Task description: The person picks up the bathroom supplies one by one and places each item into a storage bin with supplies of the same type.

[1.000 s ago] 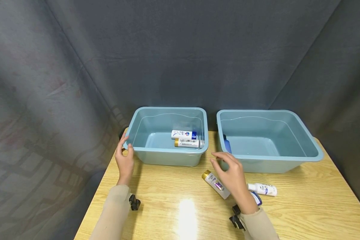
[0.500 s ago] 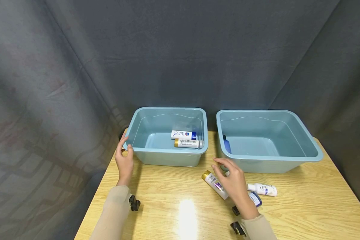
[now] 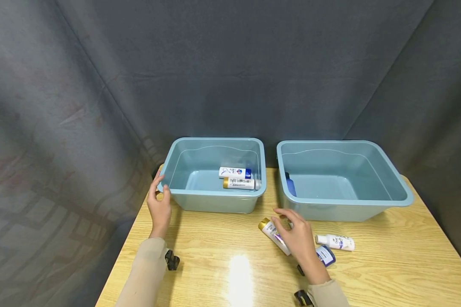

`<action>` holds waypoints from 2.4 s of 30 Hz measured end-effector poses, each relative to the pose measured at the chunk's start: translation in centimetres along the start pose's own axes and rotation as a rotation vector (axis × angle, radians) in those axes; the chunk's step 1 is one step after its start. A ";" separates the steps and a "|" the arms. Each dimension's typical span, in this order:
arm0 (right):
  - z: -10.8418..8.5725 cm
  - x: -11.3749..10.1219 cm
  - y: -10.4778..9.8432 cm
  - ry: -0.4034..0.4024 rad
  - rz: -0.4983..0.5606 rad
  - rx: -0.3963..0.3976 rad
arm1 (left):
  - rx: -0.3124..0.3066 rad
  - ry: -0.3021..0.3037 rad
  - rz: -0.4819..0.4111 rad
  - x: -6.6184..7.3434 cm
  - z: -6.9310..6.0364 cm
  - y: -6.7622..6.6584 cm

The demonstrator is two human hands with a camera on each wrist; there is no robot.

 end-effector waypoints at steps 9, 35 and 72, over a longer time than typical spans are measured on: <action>-0.8 0.9 0.8 0.129 0.006 -0.075 | 0.009 -0.002 0.007 0.1 0.0 0.0; -2.2 2.3 2.2 0.263 -0.040 -0.144 | 0.006 -0.004 0.004 0.2 0.1 0.0; -3.1 3.6 3.9 0.272 -0.086 -0.218 | 0.012 -0.027 0.028 0.5 0.0 0.1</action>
Point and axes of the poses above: each hand's wrist, its own z-axis towards the middle knuckle, its own y-axis out of the palm, x = y × z, the point moved 1 cm from there along z, towards the middle knuckle, and after that the axes turned 9 degrees about -x, right-handed, at the moved point
